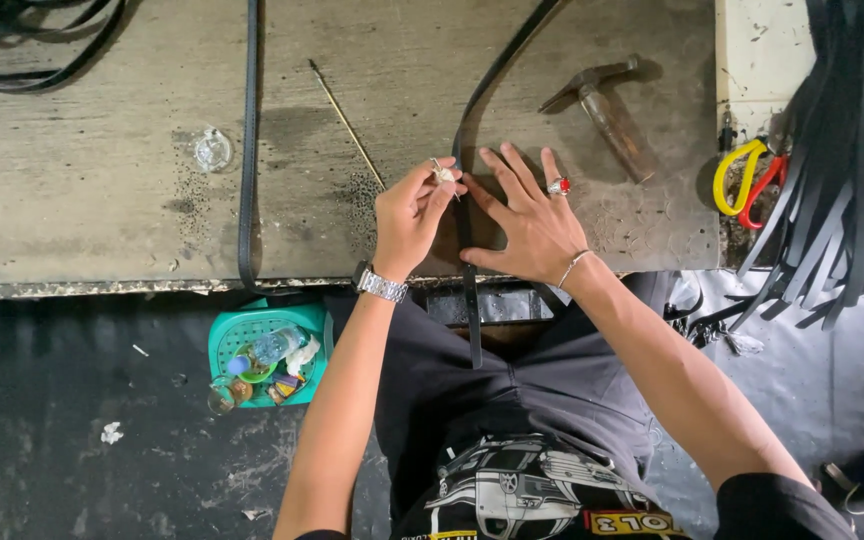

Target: The person uses a hammer and a small metal tool to repeatedly strike and secure a metal fastener onto a black belt strap. They adjust the strap and fastener position multiple times while continuing to hammer the fastener into place.

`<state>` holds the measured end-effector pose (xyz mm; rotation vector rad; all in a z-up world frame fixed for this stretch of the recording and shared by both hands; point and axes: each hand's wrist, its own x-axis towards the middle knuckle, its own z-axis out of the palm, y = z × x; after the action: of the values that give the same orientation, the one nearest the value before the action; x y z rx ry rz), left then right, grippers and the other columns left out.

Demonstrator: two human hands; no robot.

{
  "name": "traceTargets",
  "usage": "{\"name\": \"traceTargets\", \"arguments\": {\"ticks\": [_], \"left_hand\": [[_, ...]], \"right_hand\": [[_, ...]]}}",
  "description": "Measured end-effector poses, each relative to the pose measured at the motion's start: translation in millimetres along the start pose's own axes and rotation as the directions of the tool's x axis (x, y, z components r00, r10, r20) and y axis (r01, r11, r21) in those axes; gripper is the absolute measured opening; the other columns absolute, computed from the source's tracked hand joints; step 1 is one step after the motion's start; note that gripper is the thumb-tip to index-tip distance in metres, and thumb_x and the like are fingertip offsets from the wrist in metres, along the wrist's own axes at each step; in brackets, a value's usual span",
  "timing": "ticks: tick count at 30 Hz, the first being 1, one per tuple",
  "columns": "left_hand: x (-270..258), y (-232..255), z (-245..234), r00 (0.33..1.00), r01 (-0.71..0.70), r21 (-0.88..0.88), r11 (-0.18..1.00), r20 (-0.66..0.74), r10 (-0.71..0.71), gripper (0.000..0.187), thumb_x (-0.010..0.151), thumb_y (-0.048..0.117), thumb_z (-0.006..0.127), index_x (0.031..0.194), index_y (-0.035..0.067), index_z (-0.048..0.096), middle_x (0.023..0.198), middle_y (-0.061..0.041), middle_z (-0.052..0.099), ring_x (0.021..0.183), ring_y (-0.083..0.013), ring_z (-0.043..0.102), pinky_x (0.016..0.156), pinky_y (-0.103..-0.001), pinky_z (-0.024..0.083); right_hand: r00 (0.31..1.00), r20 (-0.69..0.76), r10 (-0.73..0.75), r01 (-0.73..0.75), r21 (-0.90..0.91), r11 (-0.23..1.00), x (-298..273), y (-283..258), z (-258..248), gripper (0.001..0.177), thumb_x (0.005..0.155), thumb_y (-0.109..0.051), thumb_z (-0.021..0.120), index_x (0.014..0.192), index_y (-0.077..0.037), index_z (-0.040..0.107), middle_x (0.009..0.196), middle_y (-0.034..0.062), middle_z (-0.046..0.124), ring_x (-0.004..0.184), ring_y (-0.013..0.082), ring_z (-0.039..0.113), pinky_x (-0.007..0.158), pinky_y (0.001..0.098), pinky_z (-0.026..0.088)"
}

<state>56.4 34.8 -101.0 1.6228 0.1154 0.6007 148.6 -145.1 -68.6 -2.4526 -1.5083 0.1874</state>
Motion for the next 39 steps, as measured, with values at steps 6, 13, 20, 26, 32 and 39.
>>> {"name": "traceTargets", "arguments": {"ticks": [6,13,20,26,32,39], "left_hand": [[-2,-4,1,1.000,-0.020,0.066,0.998,-0.007,0.020,0.025,0.104,0.010,0.065,0.122,-0.006,0.065,0.107,-0.026,0.075,0.090,-0.0295,0.079,0.079,-0.036,0.066],[0,-2,2,0.997,-0.064,0.117,0.991,-0.029,0.068,0.021,0.100,0.005,0.069,0.118,-0.005,0.066,0.101,-0.023,0.076,0.089,-0.0305,0.079,0.080,-0.038,0.066],[0,-4,4,0.997,-0.061,0.126,0.990,-0.028,0.066,0.021,0.098,0.007,0.072,0.117,-0.003,0.069,0.098,-0.021,0.076,0.090,-0.0320,0.078,0.077,-0.038,0.067],[1,-2,4,0.993,-0.105,0.278,0.955,-0.021,0.116,0.019,0.093,0.010,0.079,0.108,0.000,0.071,0.096,-0.020,0.076,0.090,-0.0346,0.077,0.073,-0.038,0.065],[2,-11,4,0.986,-0.163,0.275,0.948,0.004,0.168,0.011,0.095,0.010,0.077,0.104,0.005,0.073,0.092,-0.013,0.078,0.089,-0.0339,0.076,0.073,-0.038,0.064],[6,7,0,0.966,-0.214,0.315,0.925,0.206,0.153,0.016,0.101,-0.009,0.059,0.097,0.006,0.063,0.102,0.000,0.073,0.082,-0.0089,0.069,0.076,-0.021,0.061]], "right_hand": [[1.000,-0.015,-0.006,0.006,0.032,0.999,-1,0,2,0.091,0.081,-0.070,0.062,0.157,-0.023,0.042,0.168,0.0109,0.025,0.158,0.0292,0.015,0.125,0.0657,0.006],[1.000,-0.028,-0.014,0.014,0.028,0.999,0,0,3,0.091,0.082,-0.071,0.062,0.156,-0.022,0.044,0.168,0.0125,0.026,0.158,0.0304,0.016,0.125,0.0655,0.006],[0.998,-0.056,-0.029,0.031,0.039,0.999,0,1,5,0.092,0.082,-0.071,0.063,0.156,-0.020,0.046,0.168,0.0136,0.027,0.158,0.0316,0.017,0.125,0.0660,0.004],[0.992,-0.118,-0.043,0.047,0.033,0.998,0,1,7,0.087,0.082,-0.069,0.066,0.150,-0.016,0.055,0.167,0.0125,0.031,0.157,0.0304,0.020,0.125,0.0658,0.007],[0.835,-0.550,-0.023,0.096,0.104,0.990,-4,15,5,0.056,0.092,-0.038,0.078,0.136,-0.005,0.069,0.147,0.0192,0.058,0.143,0.0366,0.046,0.122,0.0566,0.015],[0.782,-0.477,0.402,-0.566,-0.272,0.778,-26,98,-13,0.040,0.101,-0.043,0.082,0.114,-0.007,0.072,0.118,0.0122,0.048,0.110,0.0323,0.040,0.055,0.0549,0.060]]}}
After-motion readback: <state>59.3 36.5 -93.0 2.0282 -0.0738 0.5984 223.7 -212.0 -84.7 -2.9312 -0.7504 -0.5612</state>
